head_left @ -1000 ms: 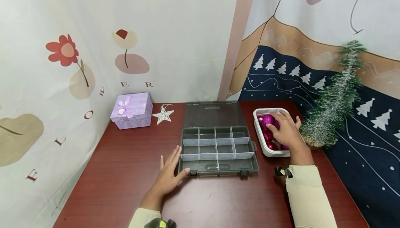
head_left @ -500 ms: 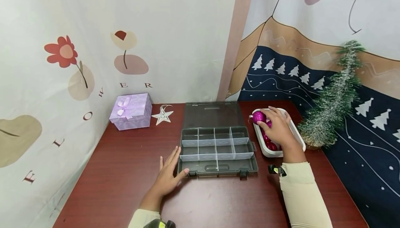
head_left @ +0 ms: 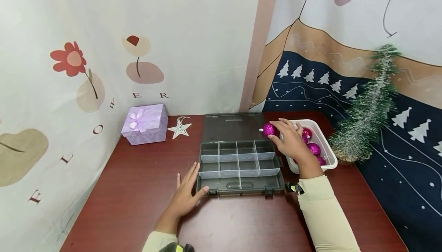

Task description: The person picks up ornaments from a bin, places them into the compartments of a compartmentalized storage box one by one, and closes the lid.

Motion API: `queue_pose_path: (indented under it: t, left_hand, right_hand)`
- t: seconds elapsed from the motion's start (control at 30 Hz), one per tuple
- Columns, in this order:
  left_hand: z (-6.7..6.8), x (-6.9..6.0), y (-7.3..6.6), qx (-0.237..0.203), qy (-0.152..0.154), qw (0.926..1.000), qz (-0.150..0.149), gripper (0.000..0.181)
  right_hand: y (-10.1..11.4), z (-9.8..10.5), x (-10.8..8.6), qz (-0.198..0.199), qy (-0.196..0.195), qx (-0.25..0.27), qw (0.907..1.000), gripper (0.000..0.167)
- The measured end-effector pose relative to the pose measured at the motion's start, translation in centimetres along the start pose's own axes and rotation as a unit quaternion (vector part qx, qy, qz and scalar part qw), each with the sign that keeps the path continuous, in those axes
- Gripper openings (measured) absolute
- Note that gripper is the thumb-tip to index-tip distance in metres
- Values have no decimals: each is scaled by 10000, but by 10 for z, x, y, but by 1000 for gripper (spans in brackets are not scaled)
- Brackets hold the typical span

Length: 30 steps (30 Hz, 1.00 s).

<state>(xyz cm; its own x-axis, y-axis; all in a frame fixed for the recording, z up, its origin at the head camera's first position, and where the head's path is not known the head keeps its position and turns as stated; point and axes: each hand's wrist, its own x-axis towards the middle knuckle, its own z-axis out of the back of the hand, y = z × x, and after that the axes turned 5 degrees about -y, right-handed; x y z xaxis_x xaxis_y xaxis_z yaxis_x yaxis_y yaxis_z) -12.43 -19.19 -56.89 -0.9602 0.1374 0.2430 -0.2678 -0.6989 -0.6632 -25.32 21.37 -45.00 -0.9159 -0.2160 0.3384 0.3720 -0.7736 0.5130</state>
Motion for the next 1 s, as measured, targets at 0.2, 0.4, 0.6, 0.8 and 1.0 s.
queue_pose_path:
  t: [0.2,0.4,0.6,0.8,1.0]
  left_hand:
    - [1,-2,-2,-7,-4,10000,53,90]
    - [-1,-1,-2,-8,-56,10000,-44,88]
    - [-2,0,0,35,-103,9999,-65,89]
    - [-2,1,0,40,-53,10000,-37,89]
    - [-1,1,-2,59,-122,9999,-101,89]
  right_hand:
    - [15,-9,6,229,281,61,9993,55]
    - [29,-17,12,469,422,165,9979,53]
    - [50,-29,20,721,533,212,9957,51]
    - [69,-43,25,805,879,222,9926,51]
    - [83,-52,33,881,1179,158,9890,54]
